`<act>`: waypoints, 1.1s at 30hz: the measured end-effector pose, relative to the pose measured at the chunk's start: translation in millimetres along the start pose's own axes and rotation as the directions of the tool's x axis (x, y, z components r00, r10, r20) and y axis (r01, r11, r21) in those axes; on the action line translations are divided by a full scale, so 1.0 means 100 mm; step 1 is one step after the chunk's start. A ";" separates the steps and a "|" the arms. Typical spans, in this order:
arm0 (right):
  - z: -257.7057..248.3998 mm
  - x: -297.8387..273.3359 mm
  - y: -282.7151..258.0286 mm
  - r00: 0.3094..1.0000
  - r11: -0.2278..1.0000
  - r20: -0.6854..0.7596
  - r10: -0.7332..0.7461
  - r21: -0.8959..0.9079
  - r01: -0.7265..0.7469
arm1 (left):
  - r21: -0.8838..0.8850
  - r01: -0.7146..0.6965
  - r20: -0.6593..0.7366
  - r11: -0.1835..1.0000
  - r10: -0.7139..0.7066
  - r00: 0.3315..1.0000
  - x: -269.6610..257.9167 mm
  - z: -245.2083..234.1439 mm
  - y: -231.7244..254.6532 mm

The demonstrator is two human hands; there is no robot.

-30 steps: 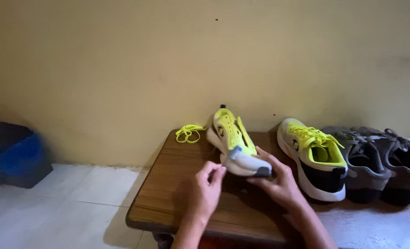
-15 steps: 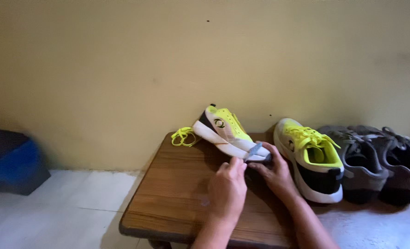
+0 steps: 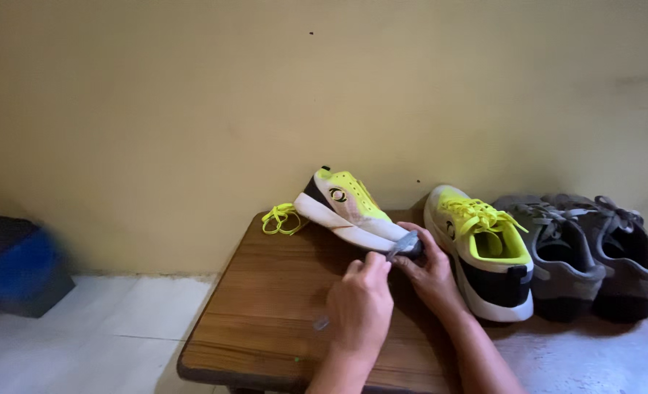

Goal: The person scrubs a yellow and white sneaker with a small brush, focusing on the sole, heel, and upper surfaces. The shoe is rotated and repositioned on a wooden table to access different areas while the other shoe remains nearby.

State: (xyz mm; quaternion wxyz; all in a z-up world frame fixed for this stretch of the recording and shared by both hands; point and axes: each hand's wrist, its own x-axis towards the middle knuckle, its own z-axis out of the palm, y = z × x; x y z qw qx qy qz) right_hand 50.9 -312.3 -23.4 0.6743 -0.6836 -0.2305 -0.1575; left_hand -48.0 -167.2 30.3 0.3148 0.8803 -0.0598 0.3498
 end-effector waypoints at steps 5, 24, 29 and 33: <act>0.01 -0.02 -0.04 0.999 0.996 -0.027 -0.046 -0.083 0.044 | 0.004 0.112 -0.086 0.994 -0.111 0.990 0.22 -0.09 -0.10; 0.00 0.40 -0.04 0.915 0.898 -0.190 0.357 0.341 -0.279 | -0.146 -0.077 -0.033 0.986 0.073 0.997 0.51 0.18 -0.36; -0.05 0.45 0.14 0.941 0.960 -0.226 0.251 0.184 -0.212 | 0.076 0.069 -0.048 0.995 -0.065 0.997 0.72 0.24 -0.59; -0.05 0.49 0.24 0.949 0.969 -0.264 0.172 0.218 -0.115 | -0.145 -0.141 -0.142 0.979 0.121 0.983 0.58 0.49 -0.54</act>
